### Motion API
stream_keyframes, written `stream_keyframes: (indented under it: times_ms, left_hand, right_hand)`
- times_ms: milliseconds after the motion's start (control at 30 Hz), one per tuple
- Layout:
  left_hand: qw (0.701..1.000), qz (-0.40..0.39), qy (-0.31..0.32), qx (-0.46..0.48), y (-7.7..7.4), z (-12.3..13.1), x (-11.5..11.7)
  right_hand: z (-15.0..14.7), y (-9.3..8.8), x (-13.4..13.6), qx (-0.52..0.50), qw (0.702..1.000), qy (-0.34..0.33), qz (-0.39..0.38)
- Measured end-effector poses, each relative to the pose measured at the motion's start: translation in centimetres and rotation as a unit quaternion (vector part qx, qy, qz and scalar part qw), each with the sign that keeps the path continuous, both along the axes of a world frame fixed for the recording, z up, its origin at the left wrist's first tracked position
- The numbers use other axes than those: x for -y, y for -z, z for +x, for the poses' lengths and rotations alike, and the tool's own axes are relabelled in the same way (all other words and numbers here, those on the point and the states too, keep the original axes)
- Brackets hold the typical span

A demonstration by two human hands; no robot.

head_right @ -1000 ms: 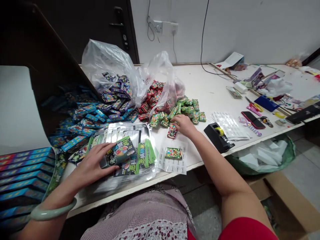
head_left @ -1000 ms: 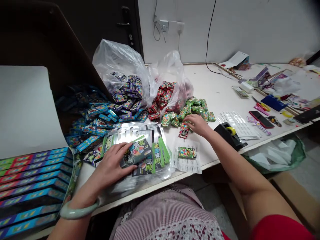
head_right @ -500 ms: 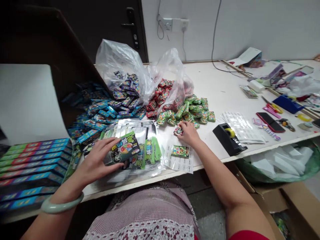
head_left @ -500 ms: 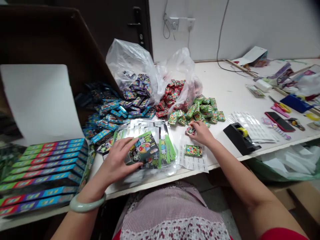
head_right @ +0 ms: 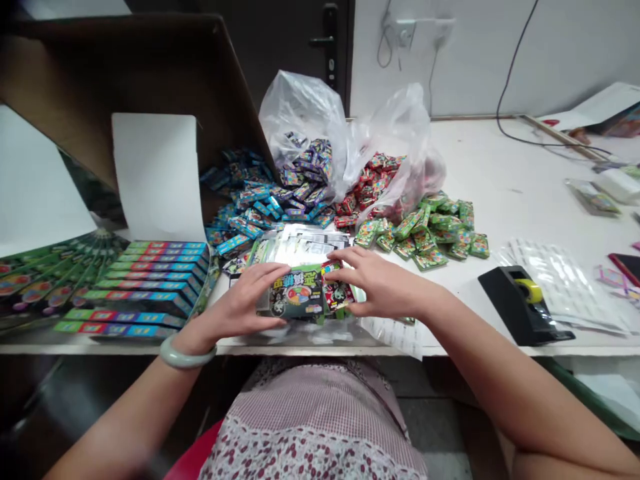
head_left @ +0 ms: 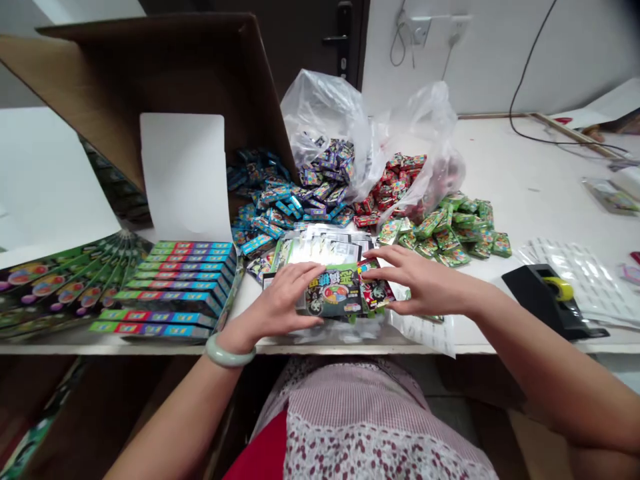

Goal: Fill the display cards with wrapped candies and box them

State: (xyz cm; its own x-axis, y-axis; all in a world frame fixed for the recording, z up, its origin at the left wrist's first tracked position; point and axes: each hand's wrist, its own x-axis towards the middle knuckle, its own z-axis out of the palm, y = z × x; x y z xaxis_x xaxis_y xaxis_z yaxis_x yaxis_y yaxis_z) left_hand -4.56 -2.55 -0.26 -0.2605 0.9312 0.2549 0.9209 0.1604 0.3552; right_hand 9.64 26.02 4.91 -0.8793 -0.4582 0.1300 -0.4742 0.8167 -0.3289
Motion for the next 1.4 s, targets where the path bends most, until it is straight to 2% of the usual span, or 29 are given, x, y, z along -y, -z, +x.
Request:
stream_keyframes:
  times_ms: [100, 200, 300, 400, 500, 567, 600, 667, 700, 733, 833, 933, 1033, 1167, 1333, 1400]
  left_hand:
    - [0.999, 0.003, -0.005, 0.042, 0.4, 0.2, 0.1]
    - [0.998, 0.022, -0.012, 0.063, 0.8, 0.5, 0.0]
    - [0.996, 0.055, -0.047, 0.048, 1.2, 0.5, 0.1]
    - [0.994, 0.075, -0.076, 0.027, 1.4, 0.3, 0.4]
    - [0.993, 0.075, -0.084, 0.021, 1.4, -0.2, 0.9]
    - [0.991, 0.077, -0.105, 0.017, 1.3, -0.6, 1.5]
    - [0.990, 0.079, -0.119, 0.012, 1.3, -0.9, 1.9]
    - [0.987, 0.080, -0.142, 0.001, 1.4, -1.3, 2.8]
    - [0.986, 0.078, -0.147, -0.002, 1.4, -1.4, 3.1]
    - [0.986, 0.074, -0.148, -0.004, 1.5, -1.5, 3.5]
    - [0.988, 0.058, -0.145, 0.001, 1.8, -1.5, 4.1]
    - [0.987, 0.056, -0.153, 0.005, 1.9, -1.6, 4.5]
    - [0.986, 0.063, -0.156, 0.009, 1.9, -2.0, 4.9]
    - [0.985, 0.070, -0.155, 0.011, 2.3, -2.7, 5.4]
    - [0.985, 0.076, -0.155, 0.007, 2.7, -2.7, 5.4]
    - [0.985, 0.076, -0.152, 0.004, 2.7, -2.6, 5.5]
  right_hand:
    - [-0.7, -0.1, 0.5, 0.006, 1.000, 0.004, -0.011]
    - [-1.0, 0.6, 1.2, 0.020, 0.998, 0.012, -0.059]
    - [-0.9, 2.0, 2.6, -0.021, 0.988, 0.081, -0.130]
    - [-0.8, 3.5, 4.5, -0.063, 0.974, 0.149, -0.156]
    - [-2.1, 4.5, 5.0, -0.047, 0.979, 0.122, -0.155]
    - [-4.5, 4.5, 4.0, -0.043, 0.975, 0.126, -0.176]
    - [-6.2, 4.4, 3.2, -0.046, 0.971, 0.153, -0.177]
    - [-10.6, 4.2, 1.5, -0.057, 0.961, 0.229, -0.146]
    - [-13.0, 4.1, 0.8, -0.062, 0.956, 0.264, -0.107]
    - [-15.4, 4.2, 0.3, -0.065, 0.955, 0.279, -0.080]
    - [-21.4, 4.9, 0.0, -0.070, 0.953, 0.294, -0.039]
    - [-24.3, 5.9, 0.2, -0.058, 0.947, 0.315, -0.039]
    - [-24.3, 6.3, -0.5, -0.043, 0.944, 0.315, -0.083]
    - [-21.4, 5.9, -1.8, -0.040, 0.928, 0.315, -0.196]
    - [-15.1, 6.3, -0.5, 0.028, 0.875, 0.322, -0.361]
    - [-12.7, 6.5, 0.3, 0.063, 0.844, 0.317, -0.428]
